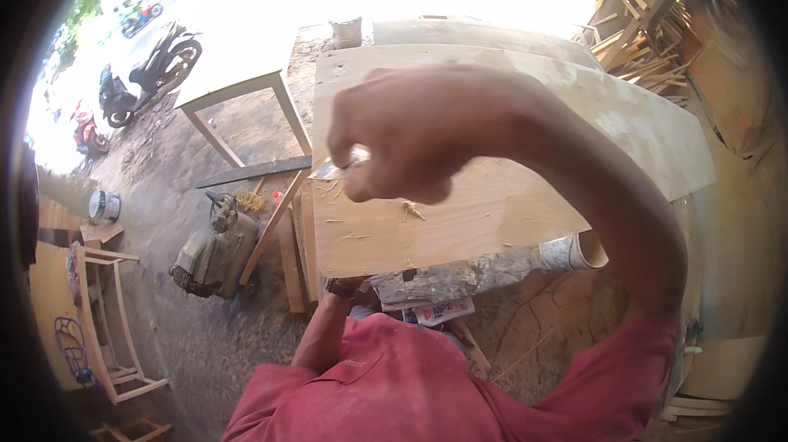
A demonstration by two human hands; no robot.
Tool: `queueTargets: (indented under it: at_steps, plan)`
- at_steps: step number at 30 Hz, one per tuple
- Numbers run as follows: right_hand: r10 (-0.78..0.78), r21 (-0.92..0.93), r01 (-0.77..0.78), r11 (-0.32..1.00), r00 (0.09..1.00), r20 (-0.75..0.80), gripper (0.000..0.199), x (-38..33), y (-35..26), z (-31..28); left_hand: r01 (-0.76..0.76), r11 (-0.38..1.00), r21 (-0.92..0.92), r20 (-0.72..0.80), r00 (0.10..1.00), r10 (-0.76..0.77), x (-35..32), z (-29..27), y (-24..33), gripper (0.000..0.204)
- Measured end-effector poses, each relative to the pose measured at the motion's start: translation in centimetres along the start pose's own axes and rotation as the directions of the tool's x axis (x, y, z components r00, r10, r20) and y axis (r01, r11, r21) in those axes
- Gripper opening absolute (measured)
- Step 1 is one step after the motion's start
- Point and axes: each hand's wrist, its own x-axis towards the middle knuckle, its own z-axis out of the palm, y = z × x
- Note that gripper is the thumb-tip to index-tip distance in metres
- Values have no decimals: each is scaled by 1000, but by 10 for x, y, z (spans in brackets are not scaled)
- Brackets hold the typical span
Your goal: The person applies wood filler to the surface and holes of a large wooden board using a metal scraper tool, repeatedly dipping the tool into a bucket of filler material.
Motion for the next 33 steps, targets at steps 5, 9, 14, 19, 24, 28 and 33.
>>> queueTargets:
  at_steps: [5,9,14,19,24,28,33]
  plan:
    - [165,-278,-112,954,971,173,39,32,-43,-18,-208,933,294,102,977,185,16,2,20,95]
    - [152,-179,-91,980,919,362,39,29,-43,-11,-308,856,415,160,951,264,19,2,22,100]
    - [51,-231,21,973,952,302,40,0,-31,-11,-266,883,387,141,963,229,25,12,37,107]
    - [177,-148,-146,978,959,223,44,22,-20,-20,-215,923,318,144,974,177,22,10,35,107]
    - [148,-59,-136,989,933,329,35,9,-32,-9,-185,946,265,114,981,160,20,10,32,108]
    - [148,-99,-112,989,831,537,27,-12,-45,-1,-240,917,320,121,970,212,24,15,34,109]
    - [91,-135,-41,990,918,385,36,-7,-43,-12,-257,933,250,143,963,227,25,13,34,110]
